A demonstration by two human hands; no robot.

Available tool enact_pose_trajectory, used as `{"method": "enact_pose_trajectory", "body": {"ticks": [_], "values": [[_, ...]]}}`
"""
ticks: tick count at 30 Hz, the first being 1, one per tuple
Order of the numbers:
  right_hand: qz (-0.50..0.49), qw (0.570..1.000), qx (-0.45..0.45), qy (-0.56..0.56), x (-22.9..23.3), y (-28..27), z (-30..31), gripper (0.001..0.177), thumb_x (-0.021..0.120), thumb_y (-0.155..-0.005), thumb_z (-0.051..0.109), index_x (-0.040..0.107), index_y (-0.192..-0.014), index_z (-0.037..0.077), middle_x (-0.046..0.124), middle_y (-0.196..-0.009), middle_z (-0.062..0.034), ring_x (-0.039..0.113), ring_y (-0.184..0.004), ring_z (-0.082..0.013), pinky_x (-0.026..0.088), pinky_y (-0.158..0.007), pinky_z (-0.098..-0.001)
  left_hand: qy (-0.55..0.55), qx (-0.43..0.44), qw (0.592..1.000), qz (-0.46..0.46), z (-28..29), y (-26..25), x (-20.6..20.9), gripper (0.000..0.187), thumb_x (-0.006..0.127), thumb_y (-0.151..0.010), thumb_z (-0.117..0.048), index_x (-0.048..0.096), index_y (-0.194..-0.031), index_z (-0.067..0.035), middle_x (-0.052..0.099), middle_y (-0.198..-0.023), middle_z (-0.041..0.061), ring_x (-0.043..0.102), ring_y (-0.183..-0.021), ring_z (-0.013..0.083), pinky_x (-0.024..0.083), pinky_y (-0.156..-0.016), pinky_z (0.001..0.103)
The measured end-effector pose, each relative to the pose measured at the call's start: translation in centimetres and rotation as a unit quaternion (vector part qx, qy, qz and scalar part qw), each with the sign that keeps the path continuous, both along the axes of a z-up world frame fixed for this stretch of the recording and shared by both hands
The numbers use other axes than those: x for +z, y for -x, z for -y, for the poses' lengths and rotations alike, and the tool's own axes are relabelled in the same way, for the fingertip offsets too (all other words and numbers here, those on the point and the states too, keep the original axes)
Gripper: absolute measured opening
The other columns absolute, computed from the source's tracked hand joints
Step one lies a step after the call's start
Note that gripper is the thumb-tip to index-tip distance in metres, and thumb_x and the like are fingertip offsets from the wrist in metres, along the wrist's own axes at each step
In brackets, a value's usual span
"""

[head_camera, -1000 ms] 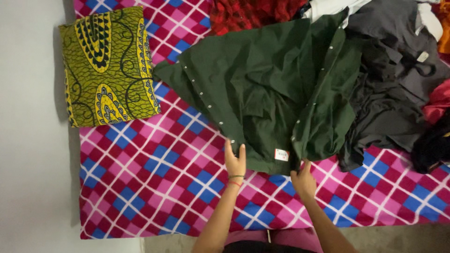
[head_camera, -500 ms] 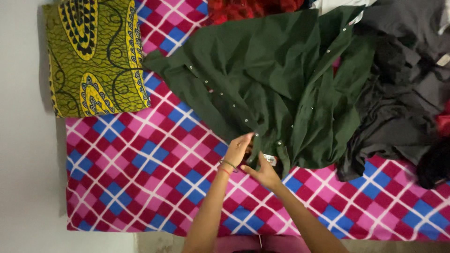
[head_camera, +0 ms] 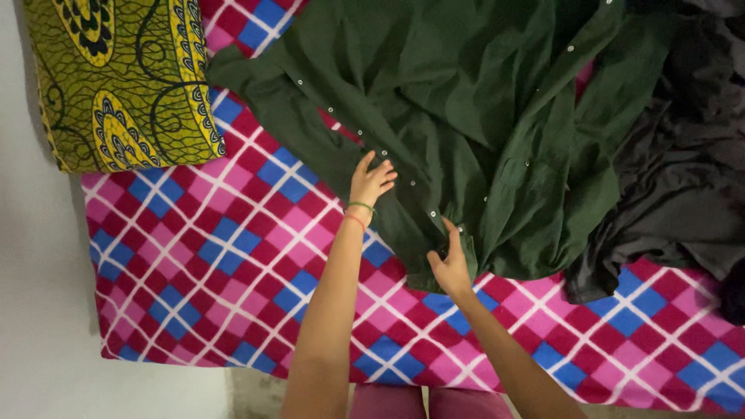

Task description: The person folds a black top, a pair of cream shorts, and a green shirt, placing the folded items onto a red chair.

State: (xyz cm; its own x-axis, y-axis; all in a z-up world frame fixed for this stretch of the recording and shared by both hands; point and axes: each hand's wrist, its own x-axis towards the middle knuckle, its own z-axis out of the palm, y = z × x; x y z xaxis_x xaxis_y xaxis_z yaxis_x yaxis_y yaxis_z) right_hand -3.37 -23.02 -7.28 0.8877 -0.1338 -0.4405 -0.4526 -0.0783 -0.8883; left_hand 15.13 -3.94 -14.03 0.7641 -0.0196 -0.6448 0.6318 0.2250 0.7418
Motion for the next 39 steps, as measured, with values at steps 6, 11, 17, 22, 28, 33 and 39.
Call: {"method": "enact_pose_trajectory", "body": {"ticks": [6,11,17,22,28,33,39], "values": [[0.019,0.999,-0.020,-0.017,2.7,-2.7,-0.8,0.056,0.062,-0.091,0.003,0.049,-0.146,0.004,0.062,-0.131,-0.0103,0.061,-0.106,-0.0165,0.050,-0.085,-0.0295,0.103,0.155,0.981,-0.056,-0.1,-4.2,0.7,0.046,0.074,-0.094,-0.029,0.059,-0.131,-0.006,0.070,-0.112,0.007,0.064,-0.083,0.0140,0.056,-0.072,0.029],[0.045,0.998,-0.035,0.014,3.2,-1.9,-2.5,0.034,0.070,-0.097,0.012,0.065,-0.128,-0.001,0.073,-0.110,-0.0102,0.065,-0.103,-0.0151,0.051,-0.091,-0.0274,0.003,0.190,0.979,-0.068,-0.9,-10.2,-0.8,0.027,0.080,-0.085,-0.032,0.072,-0.106,-0.016,0.066,-0.099,0.000,0.055,-0.076,0.0131,0.047,-0.060,0.030],[0.086,0.995,-0.051,0.007,4.2,-0.8,-4.0,0.027,0.063,-0.099,0.010,0.068,-0.121,-0.004,0.076,-0.106,-0.0073,0.066,-0.096,-0.0124,0.052,-0.088,-0.0261,0.006,0.235,0.965,-0.116,-3.7,-17.0,-3.4,0.032,0.083,-0.085,-0.034,0.071,-0.106,-0.013,0.066,-0.096,0.005,0.057,-0.073,0.0214,0.048,-0.061,0.037],[0.006,0.996,0.065,0.064,6.6,-0.5,-4.6,0.025,0.066,-0.102,0.020,0.073,-0.120,0.004,0.067,-0.076,-0.0034,0.059,-0.067,-0.0105,0.051,-0.064,-0.0291,0.170,0.183,0.967,0.044,-8.2,-19.2,0.1,0.038,0.084,-0.081,-0.022,0.074,-0.112,-0.003,0.074,-0.112,0.014,0.071,-0.098,0.0312,0.061,-0.088,0.045],[-0.140,0.980,0.106,-0.091,10.0,-2.4,-5.5,0.067,0.075,-0.089,0.022,0.048,-0.151,0.016,0.064,-0.082,-0.0045,0.053,-0.064,-0.0091,0.049,-0.058,-0.0287,0.110,0.204,0.964,0.127,-12.7,-21.3,10.6,0.051,0.075,-0.086,-0.027,0.066,-0.130,-0.003,0.071,-0.124,0.018,0.069,-0.113,0.0352,0.058,-0.097,0.050],[-0.159,0.955,0.225,-0.111,8.0,-2.7,-7.2,0.061,0.076,-0.090,0.025,0.057,-0.145,0.006,0.071,-0.086,-0.0052,0.063,-0.070,-0.0098,0.053,-0.064,-0.0255,0.093,0.096,0.971,0.198,-15.8,-20.2,11.5,0.065,0.077,-0.084,-0.020,0.053,-0.143,-0.008,0.060,-0.136,0.014,0.059,-0.128,0.0345,0.050,-0.112,0.054],[-0.218,0.909,0.320,-0.156,6.4,1.0,-8.1,0.067,0.074,-0.085,0.032,0.058,-0.144,0.004,0.073,-0.097,-0.0123,0.066,-0.076,-0.0179,0.057,-0.070,-0.0333,0.117,0.114,0.914,0.372,-20.7,-18.8,12.6,0.078,0.071,-0.098,-0.012,0.034,-0.166,-0.007,0.040,-0.170,0.014,0.043,-0.157,0.0322,0.035,-0.135,0.043]]}}
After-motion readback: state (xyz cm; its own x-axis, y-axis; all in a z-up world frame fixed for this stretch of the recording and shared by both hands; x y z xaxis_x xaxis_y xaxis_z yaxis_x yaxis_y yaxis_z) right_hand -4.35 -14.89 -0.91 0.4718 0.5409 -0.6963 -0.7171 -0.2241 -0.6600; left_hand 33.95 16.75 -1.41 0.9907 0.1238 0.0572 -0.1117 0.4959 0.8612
